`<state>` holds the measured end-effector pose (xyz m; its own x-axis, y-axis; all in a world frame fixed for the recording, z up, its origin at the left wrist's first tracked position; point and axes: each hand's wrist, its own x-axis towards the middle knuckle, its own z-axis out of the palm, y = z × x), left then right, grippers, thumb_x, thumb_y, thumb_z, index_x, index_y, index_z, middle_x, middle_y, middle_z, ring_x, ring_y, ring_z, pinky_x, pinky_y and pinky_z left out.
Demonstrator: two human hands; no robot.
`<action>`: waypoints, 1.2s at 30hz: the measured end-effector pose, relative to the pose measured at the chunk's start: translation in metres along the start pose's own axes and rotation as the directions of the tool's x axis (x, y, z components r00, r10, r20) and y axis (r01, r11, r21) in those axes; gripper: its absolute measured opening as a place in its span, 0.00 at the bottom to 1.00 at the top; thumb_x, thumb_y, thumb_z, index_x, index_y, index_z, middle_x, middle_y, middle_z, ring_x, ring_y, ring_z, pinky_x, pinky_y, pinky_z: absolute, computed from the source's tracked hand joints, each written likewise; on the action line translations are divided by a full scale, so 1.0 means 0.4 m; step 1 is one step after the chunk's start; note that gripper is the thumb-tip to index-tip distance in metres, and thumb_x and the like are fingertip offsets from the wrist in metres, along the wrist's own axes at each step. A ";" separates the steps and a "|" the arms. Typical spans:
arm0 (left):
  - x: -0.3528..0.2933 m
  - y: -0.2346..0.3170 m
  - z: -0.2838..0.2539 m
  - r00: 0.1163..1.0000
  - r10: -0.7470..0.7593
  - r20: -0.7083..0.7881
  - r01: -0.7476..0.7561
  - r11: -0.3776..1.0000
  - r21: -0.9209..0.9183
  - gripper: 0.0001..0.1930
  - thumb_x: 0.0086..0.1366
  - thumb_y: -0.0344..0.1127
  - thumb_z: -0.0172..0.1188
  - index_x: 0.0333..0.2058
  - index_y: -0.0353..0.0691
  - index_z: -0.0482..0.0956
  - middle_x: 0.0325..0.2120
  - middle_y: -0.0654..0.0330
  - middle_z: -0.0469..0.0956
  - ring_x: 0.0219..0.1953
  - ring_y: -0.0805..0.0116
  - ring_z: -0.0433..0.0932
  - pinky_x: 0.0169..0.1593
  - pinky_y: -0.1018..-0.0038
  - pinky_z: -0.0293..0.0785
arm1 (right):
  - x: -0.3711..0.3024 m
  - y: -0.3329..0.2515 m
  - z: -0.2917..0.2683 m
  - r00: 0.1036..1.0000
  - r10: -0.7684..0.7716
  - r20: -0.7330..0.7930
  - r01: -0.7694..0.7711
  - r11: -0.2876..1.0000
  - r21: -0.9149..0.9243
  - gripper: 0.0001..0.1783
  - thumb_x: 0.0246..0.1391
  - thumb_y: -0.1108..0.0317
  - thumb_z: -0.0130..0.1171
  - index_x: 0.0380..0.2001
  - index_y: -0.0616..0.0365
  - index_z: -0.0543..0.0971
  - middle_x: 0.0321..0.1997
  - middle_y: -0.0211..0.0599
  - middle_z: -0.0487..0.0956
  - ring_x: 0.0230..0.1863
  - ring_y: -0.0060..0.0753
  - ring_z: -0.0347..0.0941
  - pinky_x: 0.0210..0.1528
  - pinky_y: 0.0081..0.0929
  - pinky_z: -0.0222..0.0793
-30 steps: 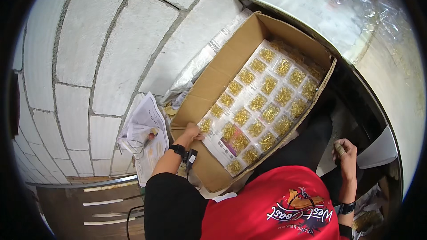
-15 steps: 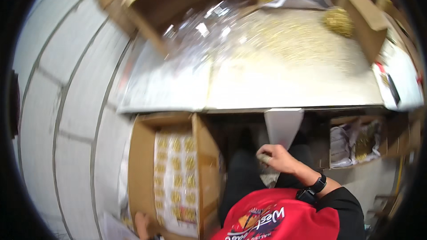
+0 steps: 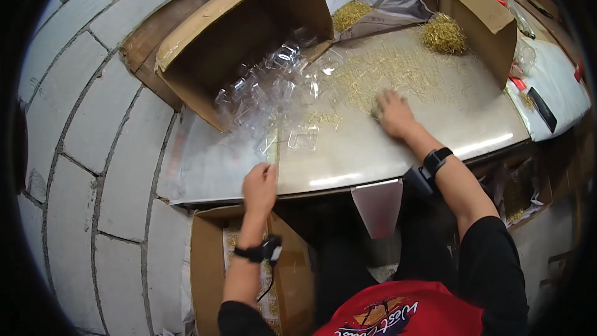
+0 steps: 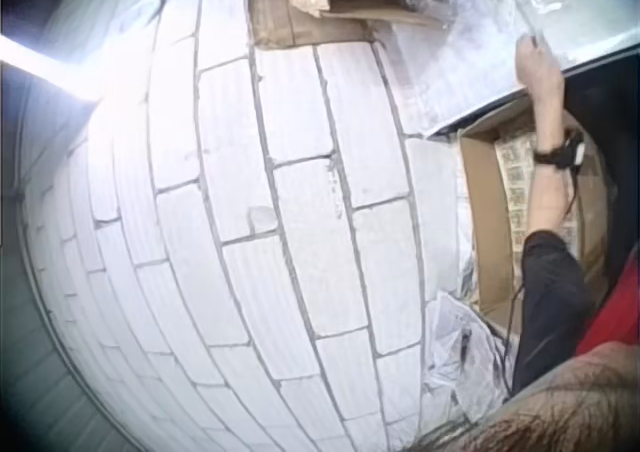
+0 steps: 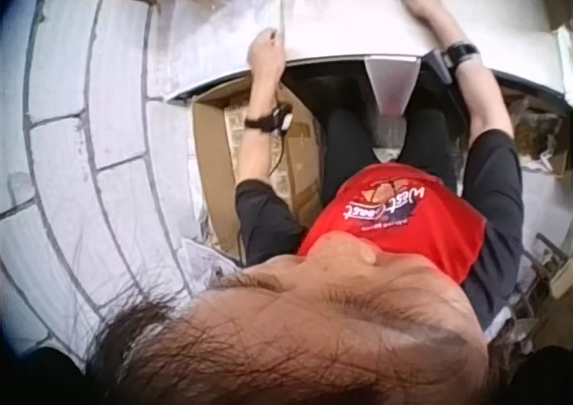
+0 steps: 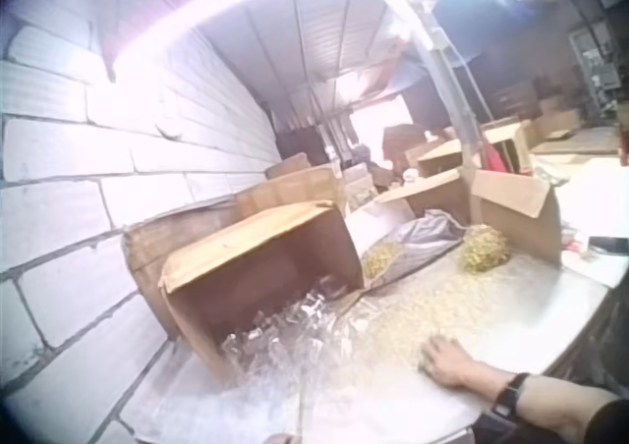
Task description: The person scoops loose yellow strands from a table into small clear plastic bags using a small scoop. They then place the filled bags into a cardboard box containing other pre-filled bags. The person repeats this process multiple times, filling several bags and arranging them in the box.
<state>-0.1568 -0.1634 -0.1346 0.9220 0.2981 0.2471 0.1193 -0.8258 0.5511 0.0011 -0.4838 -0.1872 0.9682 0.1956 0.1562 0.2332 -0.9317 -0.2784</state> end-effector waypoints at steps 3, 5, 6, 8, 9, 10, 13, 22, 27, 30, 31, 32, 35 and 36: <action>0.099 0.031 0.102 0.992 -0.111 -0.068 0.122 0.973 0.196 0.16 0.59 0.46 0.57 0.33 0.36 0.77 0.33 0.48 0.76 0.37 0.48 0.76 0.41 0.58 0.70 | -0.042 -0.054 0.015 0.969 -0.221 0.111 0.221 0.975 0.011 0.32 0.60 0.54 0.44 0.62 0.63 0.57 0.68 0.54 0.51 0.69 0.53 0.47 0.68 0.38 0.46; 0.125 0.024 0.152 0.988 -0.123 -0.093 0.142 0.960 0.241 0.17 0.58 0.46 0.57 0.33 0.36 0.77 0.35 0.47 0.75 0.38 0.47 0.76 0.42 0.57 0.70 | -0.082 -0.030 -0.002 0.940 -0.307 0.148 0.290 0.949 0.121 0.32 0.60 0.54 0.44 0.61 0.63 0.58 0.68 0.52 0.53 0.69 0.51 0.47 0.68 0.38 0.45; 0.135 0.031 0.171 0.989 -0.112 -0.093 0.131 0.965 0.228 0.16 0.57 0.45 0.58 0.33 0.35 0.76 0.36 0.47 0.75 0.38 0.46 0.75 0.42 0.56 0.71 | -0.103 -0.005 -0.032 0.928 -0.332 0.171 0.298 0.934 0.199 0.31 0.60 0.54 0.44 0.61 0.63 0.59 0.67 0.52 0.54 0.69 0.50 0.48 0.68 0.38 0.45; 0.142 0.036 0.189 0.993 -0.097 -0.073 0.110 0.975 0.193 0.15 0.56 0.42 0.58 0.32 0.34 0.75 0.35 0.46 0.75 0.38 0.46 0.75 0.42 0.56 0.71 | -0.116 0.037 -0.053 0.955 -0.275 0.108 0.222 0.908 0.354 0.31 0.60 0.54 0.44 0.60 0.63 0.60 0.67 0.51 0.56 0.69 0.47 0.49 0.68 0.38 0.45; 0.142 0.042 0.195 0.995 -0.088 -0.044 0.094 0.981 0.170 0.14 0.55 0.40 0.58 0.32 0.34 0.75 0.34 0.45 0.75 0.38 0.46 0.76 0.41 0.56 0.71 | -0.114 0.067 -0.051 0.985 -0.172 0.031 0.142 0.891 0.432 0.31 0.60 0.53 0.44 0.60 0.63 0.61 0.66 0.51 0.57 0.69 0.46 0.49 0.68 0.38 0.45; 0.140 0.051 0.199 0.997 -0.079 -0.018 0.081 0.986 0.146 0.13 0.54 0.38 0.58 0.31 0.33 0.75 0.32 0.45 0.75 0.37 0.46 0.76 0.41 0.56 0.71 | -0.111 0.090 -0.050 0.997 -0.063 -0.038 0.074 0.856 0.511 0.31 0.60 0.52 0.44 0.60 0.63 0.62 0.66 0.50 0.58 0.69 0.45 0.49 0.69 0.38 0.44; 0.131 0.086 0.192 0.984 -0.179 0.017 0.178 0.983 0.051 0.10 0.51 0.33 0.57 0.29 0.33 0.74 0.28 0.45 0.76 0.32 0.46 0.77 0.38 0.56 0.71 | -0.077 0.055 -0.021 0.994 0.002 -0.107 0.027 0.962 0.270 0.31 0.61 0.51 0.44 0.60 0.61 0.61 0.66 0.50 0.58 0.69 0.45 0.50 0.68 0.38 0.44; -0.078 0.070 0.160 0.926 -0.329 0.186 0.292 0.313 -0.904 0.04 0.53 0.19 0.49 0.23 0.33 0.65 0.27 0.45 0.76 0.26 0.58 0.80 0.27 0.73 0.79 | -0.120 -0.045 -0.030 0.957 -0.287 0.031 0.219 0.792 0.570 0.23 0.60 0.57 0.45 0.52 0.61 0.72 0.62 0.46 0.65 0.64 0.44 0.58 0.64 0.29 0.54; -0.296 0.030 0.129 0.882 -0.308 0.356 0.452 0.337 -0.826 0.07 0.54 0.18 0.49 0.33 0.31 0.66 0.27 0.52 0.74 0.26 0.59 0.80 0.27 0.72 0.79 | -0.118 -0.048 -0.004 0.965 -0.244 -0.092 0.259 0.856 0.448 0.26 0.60 0.54 0.45 0.55 0.58 0.69 0.64 0.44 0.63 0.66 0.43 0.56 0.66 0.30 0.51; -0.421 0.015 0.129 0.800 -0.315 0.511 0.592 0.277 -0.757 0.23 0.52 0.17 0.47 0.50 0.31 0.62 0.31 0.56 0.72 0.27 0.56 0.81 0.28 0.71 0.80 | -0.132 -0.113 0.029 0.840 -0.526 -0.134 0.541 0.829 0.140 0.24 0.58 0.56 0.47 0.54 0.57 0.71 0.61 0.44 0.66 0.65 0.40 0.58 0.65 0.30 0.53; -0.459 -0.008 0.146 0.767 -0.315 0.560 0.638 0.271 -0.721 0.24 0.52 0.17 0.46 0.51 0.31 0.62 0.31 0.55 0.72 0.28 0.54 0.81 0.29 0.71 0.81 | -0.135 -0.115 0.029 0.857 -0.505 -0.101 0.513 0.822 0.248 0.23 0.57 0.57 0.48 0.52 0.57 0.72 0.59 0.44 0.69 0.63 0.41 0.61 0.63 0.31 0.55; -0.480 -0.028 0.165 0.725 -0.317 0.612 0.685 0.236 -0.689 0.23 0.53 0.20 0.47 0.50 0.32 0.63 0.32 0.55 0.72 0.31 0.52 0.81 0.29 0.71 0.80 | -0.129 -0.112 0.019 0.872 -0.485 -0.065 0.475 0.806 0.354 0.22 0.56 0.58 0.49 0.51 0.57 0.73 0.57 0.44 0.71 0.61 0.42 0.63 0.62 0.31 0.57; -0.551 -0.072 0.246 0.586 -0.325 0.742 0.808 0.164 -0.566 0.24 0.54 0.23 0.46 0.53 0.34 0.64 0.39 0.48 0.74 0.35 0.47 0.81 0.32 0.70 0.80 | -0.119 -0.065 -0.016 0.976 -0.196 0.094 0.038 0.580 0.814 0.19 0.57 0.58 0.51 0.47 0.56 0.77 0.48 0.41 0.78 0.51 0.46 0.73 0.55 0.32 0.66; -0.565 -0.075 0.285 0.550 -0.308 0.776 0.833 0.144 -0.534 0.25 0.54 0.23 0.45 0.54 0.34 0.63 0.42 0.46 0.74 0.36 0.47 0.81 0.33 0.70 0.80 | -0.111 -0.026 -0.027 0.981 -0.190 0.036 0.091 0.621 0.778 0.20 0.57 0.57 0.50 0.49 0.55 0.76 0.51 0.40 0.77 0.53 0.45 0.71 0.56 0.32 0.64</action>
<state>-0.3267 -0.2606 -0.2976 0.7564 0.0469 -0.6525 0.5889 0.3854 0.7104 -0.0452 -0.4859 -0.1808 0.9090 0.3796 0.1720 0.3043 -0.3226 -0.8963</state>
